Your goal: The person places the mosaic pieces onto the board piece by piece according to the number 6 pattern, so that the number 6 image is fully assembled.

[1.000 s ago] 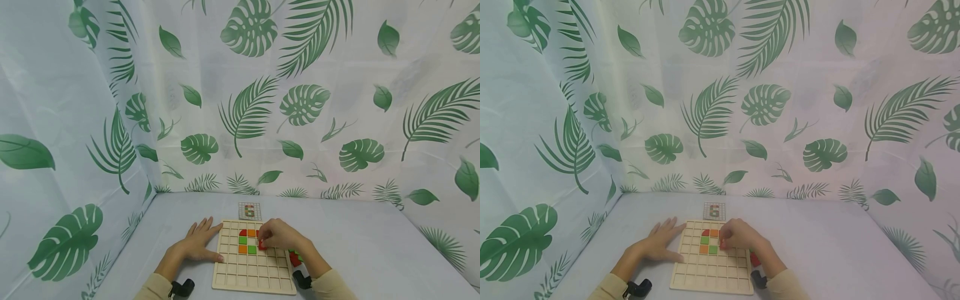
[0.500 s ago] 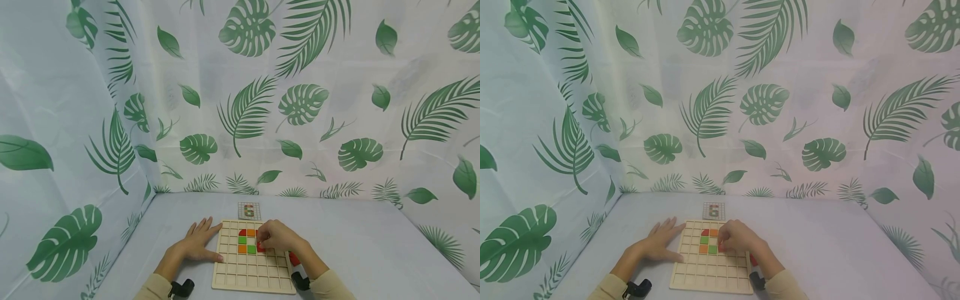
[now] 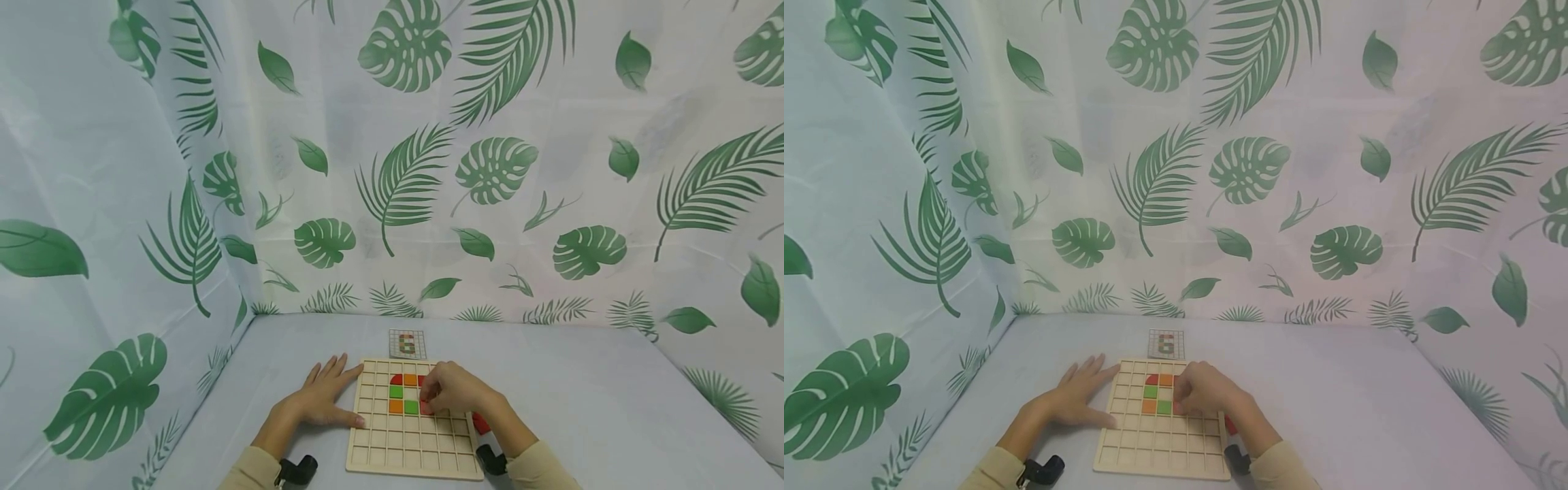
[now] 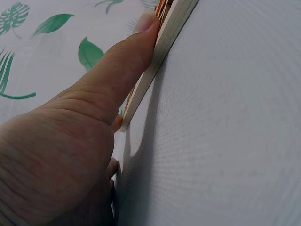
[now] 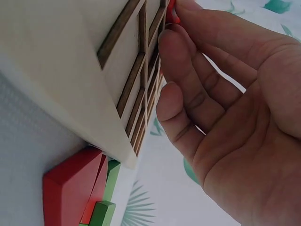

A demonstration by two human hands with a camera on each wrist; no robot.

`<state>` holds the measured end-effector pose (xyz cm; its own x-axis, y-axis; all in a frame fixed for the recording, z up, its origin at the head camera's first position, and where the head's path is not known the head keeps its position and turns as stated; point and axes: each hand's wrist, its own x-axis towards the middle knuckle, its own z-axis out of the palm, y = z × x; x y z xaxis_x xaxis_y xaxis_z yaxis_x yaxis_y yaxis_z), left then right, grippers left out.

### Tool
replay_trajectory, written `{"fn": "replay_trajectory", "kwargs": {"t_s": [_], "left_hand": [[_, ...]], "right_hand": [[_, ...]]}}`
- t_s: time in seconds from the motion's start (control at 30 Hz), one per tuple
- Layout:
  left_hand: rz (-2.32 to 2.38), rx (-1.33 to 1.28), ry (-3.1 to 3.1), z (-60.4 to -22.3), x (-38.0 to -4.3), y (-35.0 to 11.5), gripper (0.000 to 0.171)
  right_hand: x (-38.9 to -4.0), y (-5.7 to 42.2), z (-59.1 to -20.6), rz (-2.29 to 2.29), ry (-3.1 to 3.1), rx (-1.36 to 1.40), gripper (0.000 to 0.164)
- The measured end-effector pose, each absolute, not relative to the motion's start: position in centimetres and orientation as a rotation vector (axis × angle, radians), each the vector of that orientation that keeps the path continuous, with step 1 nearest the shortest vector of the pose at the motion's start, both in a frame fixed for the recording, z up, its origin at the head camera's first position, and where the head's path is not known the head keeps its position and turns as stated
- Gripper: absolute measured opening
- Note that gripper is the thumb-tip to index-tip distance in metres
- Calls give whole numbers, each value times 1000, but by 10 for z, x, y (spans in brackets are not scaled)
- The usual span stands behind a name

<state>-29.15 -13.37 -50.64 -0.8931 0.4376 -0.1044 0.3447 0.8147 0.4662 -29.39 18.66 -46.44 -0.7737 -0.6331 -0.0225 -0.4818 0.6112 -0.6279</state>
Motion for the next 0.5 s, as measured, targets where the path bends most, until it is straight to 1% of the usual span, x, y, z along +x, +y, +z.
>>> {"fn": "replay_trajectory", "kwargs": {"t_s": [0.2,0.4,0.5], "left_hand": [[660,606,2788,-507,-291,-133,115],[673,614,2781,-505,-290,-133,115],[680,616,2778,-504,-290,-134,115]], "right_hand": [[-290,188,-461,-904,2623,-883,9],[-288,196,-455,-880,2733,-787,14],[-290,203,-451,-887,2759,-781,16]]}}
